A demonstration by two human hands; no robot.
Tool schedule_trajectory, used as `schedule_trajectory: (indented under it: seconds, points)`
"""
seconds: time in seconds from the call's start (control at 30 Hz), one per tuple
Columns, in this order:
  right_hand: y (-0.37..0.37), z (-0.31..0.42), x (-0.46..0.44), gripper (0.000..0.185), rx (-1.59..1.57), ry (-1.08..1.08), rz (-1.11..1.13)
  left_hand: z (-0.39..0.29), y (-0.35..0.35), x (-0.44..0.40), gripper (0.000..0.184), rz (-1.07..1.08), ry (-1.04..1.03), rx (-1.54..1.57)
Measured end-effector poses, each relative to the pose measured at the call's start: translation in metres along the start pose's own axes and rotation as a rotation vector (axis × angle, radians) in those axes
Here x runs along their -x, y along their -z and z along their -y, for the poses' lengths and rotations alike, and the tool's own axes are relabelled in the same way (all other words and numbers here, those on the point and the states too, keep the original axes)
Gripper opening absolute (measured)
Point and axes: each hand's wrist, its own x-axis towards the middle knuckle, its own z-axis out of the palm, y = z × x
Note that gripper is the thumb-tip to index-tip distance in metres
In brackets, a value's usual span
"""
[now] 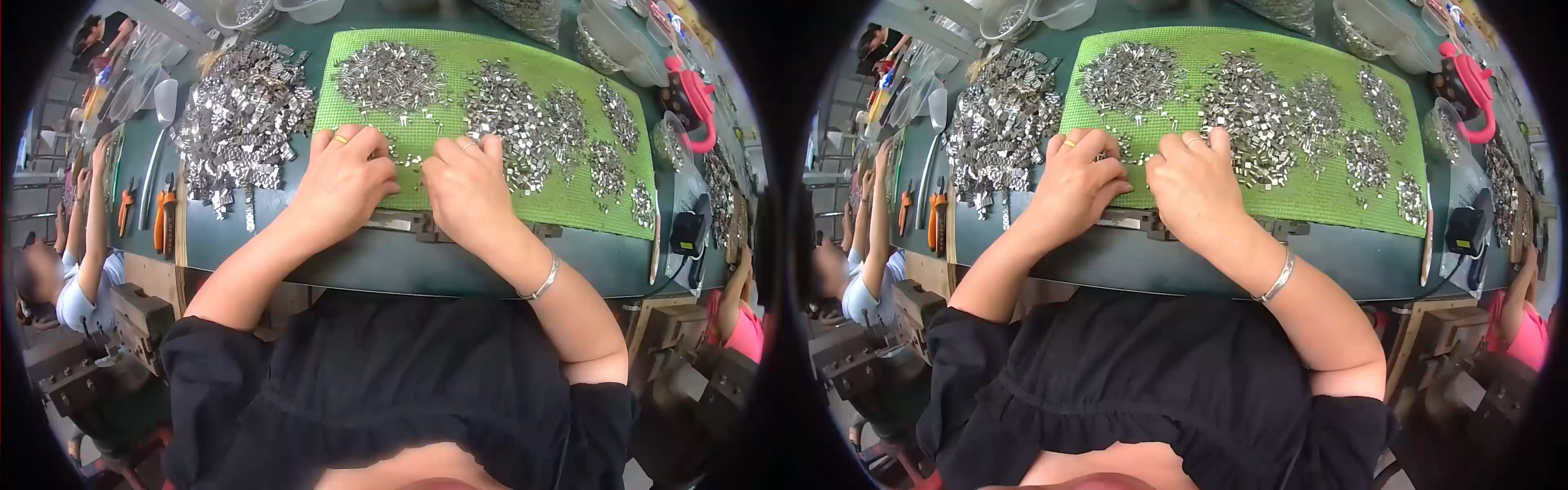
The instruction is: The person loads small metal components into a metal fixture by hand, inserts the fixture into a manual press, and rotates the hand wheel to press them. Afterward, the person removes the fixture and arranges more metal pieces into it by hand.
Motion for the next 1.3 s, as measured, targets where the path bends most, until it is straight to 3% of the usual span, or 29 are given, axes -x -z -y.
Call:
schedule_trajectory:
  seconds: [0.23,0.4,0.53,0.63,0.83,1.0,1.07,1.2,1.3]
  points:
    - [-0.002,-0.004,-0.003,0.007,-0.092,-0.031,0.067,0.002,0.001,0.007,0.009,-0.079,-0.074,0.055]
    - [0.004,-0.005,-0.002,0.009,-0.038,-0.017,0.038,-0.015,-0.002,0.003,0.008,-0.015,0.086,0.027]
    - [0.037,-0.023,0.025,0.011,-0.274,-0.079,-0.089,-0.04,-0.005,-0.005,0.016,-0.064,-0.006,0.202]
    - [0.047,-0.022,0.055,0.012,-0.347,-0.046,-0.05,-0.054,-0.019,-0.012,0.015,0.011,-0.062,0.344]
    - [0.037,-0.017,0.078,0.012,-0.241,-0.061,-0.09,-0.063,-0.032,-0.025,0.007,0.037,-0.096,0.318]
    - [0.037,-0.008,0.074,0.014,-0.104,-0.088,-0.005,-0.057,-0.031,-0.021,0.012,0.073,-0.144,0.362]
    - [0.038,-0.007,0.074,0.014,-0.099,-0.091,-0.004,-0.056,-0.029,-0.016,0.024,0.016,-0.218,0.325]
    - [0.044,-0.009,0.068,0.011,-0.149,-0.12,0.038,-0.039,-0.011,-0.008,0.031,0.029,-0.169,0.359]
    - [0.062,-0.018,0.05,0.013,-0.357,-0.308,0.259,-0.006,0.004,-0.001,0.02,-0.102,-0.026,0.233]
